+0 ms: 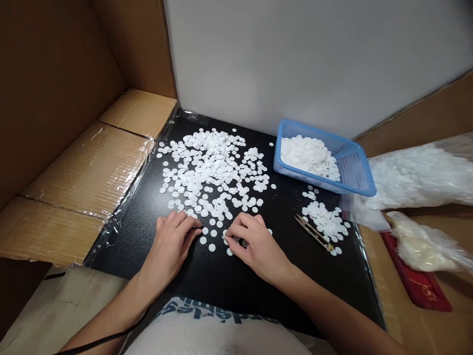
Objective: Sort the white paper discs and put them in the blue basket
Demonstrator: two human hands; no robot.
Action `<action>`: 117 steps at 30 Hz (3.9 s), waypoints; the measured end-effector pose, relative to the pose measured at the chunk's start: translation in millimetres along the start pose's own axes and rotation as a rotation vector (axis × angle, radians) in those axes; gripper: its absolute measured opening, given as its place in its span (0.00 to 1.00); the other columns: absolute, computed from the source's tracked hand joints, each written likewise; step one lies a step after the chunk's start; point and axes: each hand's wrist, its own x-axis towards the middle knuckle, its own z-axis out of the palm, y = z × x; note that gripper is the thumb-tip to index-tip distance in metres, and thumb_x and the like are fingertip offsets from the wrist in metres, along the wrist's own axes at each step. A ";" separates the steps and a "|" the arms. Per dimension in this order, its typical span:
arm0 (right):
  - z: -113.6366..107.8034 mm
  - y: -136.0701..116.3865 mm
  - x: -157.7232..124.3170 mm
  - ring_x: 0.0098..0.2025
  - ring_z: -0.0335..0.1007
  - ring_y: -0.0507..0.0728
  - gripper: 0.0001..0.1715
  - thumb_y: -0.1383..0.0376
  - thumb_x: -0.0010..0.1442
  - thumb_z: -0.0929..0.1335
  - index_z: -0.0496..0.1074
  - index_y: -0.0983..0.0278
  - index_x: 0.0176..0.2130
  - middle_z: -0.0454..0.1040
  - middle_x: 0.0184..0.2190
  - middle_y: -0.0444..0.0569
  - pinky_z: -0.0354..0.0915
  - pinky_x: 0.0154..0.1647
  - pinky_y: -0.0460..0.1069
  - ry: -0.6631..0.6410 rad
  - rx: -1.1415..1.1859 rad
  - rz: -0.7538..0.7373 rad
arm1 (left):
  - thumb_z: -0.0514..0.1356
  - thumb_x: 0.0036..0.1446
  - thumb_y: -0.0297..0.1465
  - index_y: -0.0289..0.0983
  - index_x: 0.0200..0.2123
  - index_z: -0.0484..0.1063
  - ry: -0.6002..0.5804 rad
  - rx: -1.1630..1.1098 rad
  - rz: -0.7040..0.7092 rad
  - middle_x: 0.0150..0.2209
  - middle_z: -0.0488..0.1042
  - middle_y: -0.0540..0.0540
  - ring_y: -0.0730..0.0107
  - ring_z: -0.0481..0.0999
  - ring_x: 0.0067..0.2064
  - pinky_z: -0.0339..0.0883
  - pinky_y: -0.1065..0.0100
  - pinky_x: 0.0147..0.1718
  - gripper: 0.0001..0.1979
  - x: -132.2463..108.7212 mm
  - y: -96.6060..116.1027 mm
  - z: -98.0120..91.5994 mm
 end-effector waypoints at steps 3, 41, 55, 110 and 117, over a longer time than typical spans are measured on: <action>-6.1 -0.1 2.2 0.33 0.67 0.52 0.11 0.73 0.63 0.67 0.68 0.61 0.29 0.70 0.31 0.41 0.57 0.40 0.51 0.046 0.079 0.067 | 0.62 0.64 0.30 0.40 0.35 0.71 -0.012 -0.010 -0.017 0.33 0.71 0.52 0.64 0.68 0.37 0.49 0.65 0.38 0.04 -7.1 -0.1 0.0; -118.8 145.6 -78.4 0.27 0.69 0.61 0.06 0.60 0.50 0.67 0.69 0.60 0.26 0.74 0.24 0.50 0.62 0.31 0.54 0.422 -0.288 0.775 | 0.59 0.63 0.29 0.41 0.31 0.72 -0.055 0.010 0.019 0.31 0.72 0.51 0.63 0.65 0.36 0.46 0.63 0.36 0.07 -0.3 5.1 0.6; -43.9 74.1 17.3 0.40 0.73 0.59 0.10 0.70 0.66 0.66 0.76 0.61 0.44 0.74 0.37 0.50 0.71 0.43 0.54 0.221 -0.074 -0.006 | 0.54 0.68 0.32 0.42 0.36 0.73 -0.105 0.077 0.286 0.35 0.72 0.48 0.62 0.66 0.37 0.52 0.62 0.37 0.09 36.7 4.4 -14.8; -48.7 96.9 20.5 0.39 0.72 0.58 0.08 0.70 0.66 0.68 0.77 0.62 0.42 0.74 0.36 0.50 0.69 0.43 0.54 0.245 -0.100 0.052 | 0.53 0.70 0.28 0.38 0.34 0.72 -0.126 0.244 0.563 0.34 0.71 0.47 0.62 0.65 0.39 0.51 0.60 0.39 0.11 108.1 33.3 29.1; -53.6 93.0 20.0 0.37 0.70 0.55 0.06 0.75 0.62 0.70 0.72 0.64 0.34 0.73 0.35 0.46 0.64 0.42 0.51 0.212 -0.073 -0.015 | 0.58 0.67 0.28 0.38 0.35 0.73 -0.188 0.150 0.553 0.34 0.72 0.49 0.64 0.65 0.38 0.51 0.62 0.38 0.06 111.9 32.4 25.9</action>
